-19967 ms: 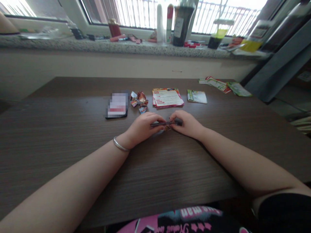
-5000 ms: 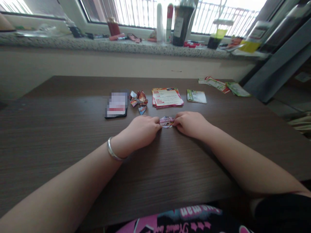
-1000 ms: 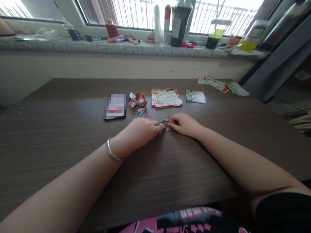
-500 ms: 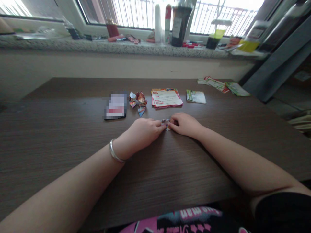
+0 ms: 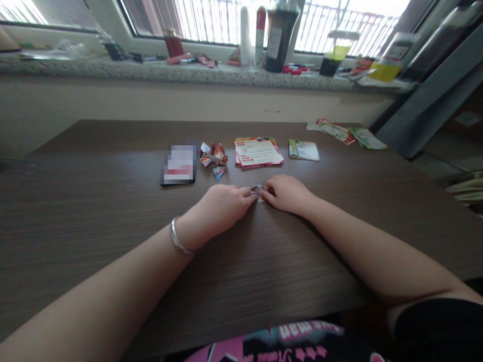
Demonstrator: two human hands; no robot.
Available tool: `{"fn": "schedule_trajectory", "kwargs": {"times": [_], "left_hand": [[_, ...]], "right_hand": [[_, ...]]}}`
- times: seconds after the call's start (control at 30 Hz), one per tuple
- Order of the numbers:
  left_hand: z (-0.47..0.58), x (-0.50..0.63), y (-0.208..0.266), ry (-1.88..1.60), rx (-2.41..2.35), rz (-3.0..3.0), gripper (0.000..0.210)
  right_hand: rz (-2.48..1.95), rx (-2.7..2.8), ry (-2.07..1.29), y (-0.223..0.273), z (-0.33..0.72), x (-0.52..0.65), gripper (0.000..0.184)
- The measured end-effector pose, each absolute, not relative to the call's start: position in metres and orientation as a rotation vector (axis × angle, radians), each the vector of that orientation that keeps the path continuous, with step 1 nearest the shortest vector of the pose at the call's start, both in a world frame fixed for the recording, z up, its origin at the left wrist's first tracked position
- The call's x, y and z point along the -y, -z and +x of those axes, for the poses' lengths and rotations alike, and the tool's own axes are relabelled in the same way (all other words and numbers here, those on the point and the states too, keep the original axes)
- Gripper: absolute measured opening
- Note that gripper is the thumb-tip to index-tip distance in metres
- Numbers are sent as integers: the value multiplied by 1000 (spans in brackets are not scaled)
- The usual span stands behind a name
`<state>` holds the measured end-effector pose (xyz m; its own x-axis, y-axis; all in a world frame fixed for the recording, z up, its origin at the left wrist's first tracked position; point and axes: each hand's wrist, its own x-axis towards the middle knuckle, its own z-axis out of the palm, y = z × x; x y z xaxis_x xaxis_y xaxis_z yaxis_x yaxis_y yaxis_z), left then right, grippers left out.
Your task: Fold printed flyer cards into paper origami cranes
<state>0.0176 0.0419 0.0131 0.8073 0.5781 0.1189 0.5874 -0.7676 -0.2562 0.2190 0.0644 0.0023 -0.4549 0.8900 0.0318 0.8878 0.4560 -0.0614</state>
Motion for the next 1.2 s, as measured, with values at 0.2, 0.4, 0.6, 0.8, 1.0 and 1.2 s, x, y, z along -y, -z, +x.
{"fn": "schedule_trajectory", "kwargs": {"times": [0.2,0.4,0.6,0.8,1.0,1.2], "left_hand": [[18,-43,-11,59,874,-2719,26],[18,-43,-7,110,843,-2728,24],[20,-45,-4,134,812,-2727,24],[16,-48,-8,104,827,-2750,28],[14,-46,-11,60,830,-2757,27],[12,-47,-11,22,857,-2782,28]], "right_hand": [[-1679,2583,-58,-3,219,-64,35],[-1742,2556,-105,-3,221,-65,35],[-1726,2550,-118,-3,221,-65,34],[-1719,2475,-234,-1,226,-66,23],[-1665,2462,-338,3,231,-69,20],[-1625,2451,-414,8,235,-73,19]]}}
